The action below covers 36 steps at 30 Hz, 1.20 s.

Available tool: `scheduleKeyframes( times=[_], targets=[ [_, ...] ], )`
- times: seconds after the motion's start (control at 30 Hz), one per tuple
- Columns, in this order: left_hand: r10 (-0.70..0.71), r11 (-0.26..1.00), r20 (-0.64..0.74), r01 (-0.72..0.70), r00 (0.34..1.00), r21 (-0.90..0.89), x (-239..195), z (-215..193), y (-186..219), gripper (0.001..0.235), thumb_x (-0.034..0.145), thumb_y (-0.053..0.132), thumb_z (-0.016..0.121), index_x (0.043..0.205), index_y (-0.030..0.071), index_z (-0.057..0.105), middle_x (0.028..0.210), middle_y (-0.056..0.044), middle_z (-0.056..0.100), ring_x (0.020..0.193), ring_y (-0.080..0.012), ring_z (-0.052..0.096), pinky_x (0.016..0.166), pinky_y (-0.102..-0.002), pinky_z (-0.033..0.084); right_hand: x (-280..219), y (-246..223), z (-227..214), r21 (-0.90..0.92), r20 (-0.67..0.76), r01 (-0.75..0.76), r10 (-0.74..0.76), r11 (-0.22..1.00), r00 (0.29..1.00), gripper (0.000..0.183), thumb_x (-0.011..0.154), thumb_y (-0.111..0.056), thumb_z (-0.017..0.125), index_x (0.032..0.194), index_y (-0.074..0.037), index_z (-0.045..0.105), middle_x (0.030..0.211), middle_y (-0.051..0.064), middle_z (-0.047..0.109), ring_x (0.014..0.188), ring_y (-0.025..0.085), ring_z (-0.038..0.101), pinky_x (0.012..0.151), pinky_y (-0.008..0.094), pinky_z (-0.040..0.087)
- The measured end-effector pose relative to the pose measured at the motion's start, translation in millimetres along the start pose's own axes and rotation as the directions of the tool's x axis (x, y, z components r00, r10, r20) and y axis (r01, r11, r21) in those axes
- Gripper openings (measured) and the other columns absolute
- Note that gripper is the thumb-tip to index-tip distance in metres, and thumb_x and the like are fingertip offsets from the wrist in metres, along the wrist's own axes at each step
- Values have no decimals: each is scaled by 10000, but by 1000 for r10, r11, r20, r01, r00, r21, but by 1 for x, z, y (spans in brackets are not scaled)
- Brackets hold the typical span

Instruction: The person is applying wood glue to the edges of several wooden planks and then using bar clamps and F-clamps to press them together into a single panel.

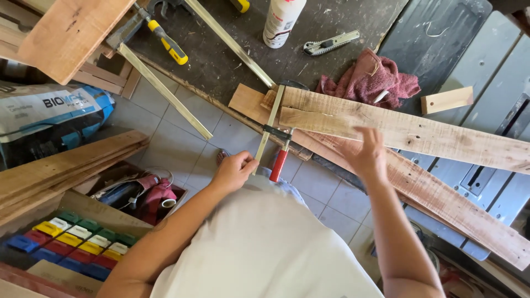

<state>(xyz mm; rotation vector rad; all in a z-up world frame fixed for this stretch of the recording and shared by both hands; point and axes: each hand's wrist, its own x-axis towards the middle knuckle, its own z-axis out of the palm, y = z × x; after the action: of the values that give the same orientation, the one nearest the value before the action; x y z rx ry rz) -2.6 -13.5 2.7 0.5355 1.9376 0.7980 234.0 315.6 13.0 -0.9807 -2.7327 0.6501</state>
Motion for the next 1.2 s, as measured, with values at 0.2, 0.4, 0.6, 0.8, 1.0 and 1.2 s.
scheduleKeyframes(
  times=[0.2, 0.4, 0.6, 0.8, 1.0, 1.2],
  targets=[
    [27, 997, -54, -23, 998, 67, 5, 8, -6, 262, 1000, 411, 667, 979, 161, 742, 688, -48, 763, 839, -298, 779, 835, -411, 590, 68, 16, -57, -322, 367, 15, 110, 947, 924, 1264, 540, -533, 930, 1655, -199, 440, 1581, 93, 481, 1470, 362, 401, 1161, 571, 344],
    [44, 992, -142, -26, 989, 127, 0, 17, -11, 244, 1000, 412, 676, 936, 179, 715, 681, -42, 757, 831, -312, 775, 834, -409, 592, 76, 54, -45, -271, 256, 157, -86, 950, 963, 1269, 373, -617, 935, 1516, -180, 599, 1380, 66, 623, 1351, 273, 540, 1200, 471, 311],
    [-105, 983, -126, 123, 986, 138, -12, 22, -4, 212, 1012, 380, 651, 1012, 174, 702, 865, -85, 809, 918, -349, 776, 823, -456, 611, 53, 65, -39, -238, 90, 239, -224, 941, 970, 1212, 391, -504, 945, 1501, -146, 614, 1373, 91, 628, 1331, 297, 543, 1248, 505, 303],
    [-160, 973, -152, 182, 975, 144, -14, 22, 5, 257, 1015, 405, 644, 1067, 163, 712, 927, -108, 814, 948, -362, 776, 827, -478, 617, 50, 74, -35, -223, 37, 282, -280, 933, 959, 1233, 380, -517, 950, 1506, -148, 609, 1381, 87, 609, 1340, 288, 522, 1225, 504, 311],
    [-92, 982, -195, 121, 977, 145, -15, 20, 9, 257, 995, 399, 688, 1023, 151, 747, 857, -147, 797, 937, -399, 763, 853, -522, 593, 64, 79, -29, -281, 23, 312, -318, 908, 948, 1217, 296, -573, 905, 1435, -227, 652, 1348, 9, 639, 1285, 231, 595, 1098, 455, 415],
    [-99, 978, -153, 125, 983, 167, -13, 16, -11, 275, 1015, 391, 626, 1003, 148, 755, 800, -147, 792, 929, -389, 759, 879, -504, 582, 68, 90, -14, -137, 91, 256, -245, 957, 965, 1212, 350, -624, 914, 1456, -230, 618, 1407, 46, 631, 1350, 292, 562, 1107, 541, 393]
  ],
)
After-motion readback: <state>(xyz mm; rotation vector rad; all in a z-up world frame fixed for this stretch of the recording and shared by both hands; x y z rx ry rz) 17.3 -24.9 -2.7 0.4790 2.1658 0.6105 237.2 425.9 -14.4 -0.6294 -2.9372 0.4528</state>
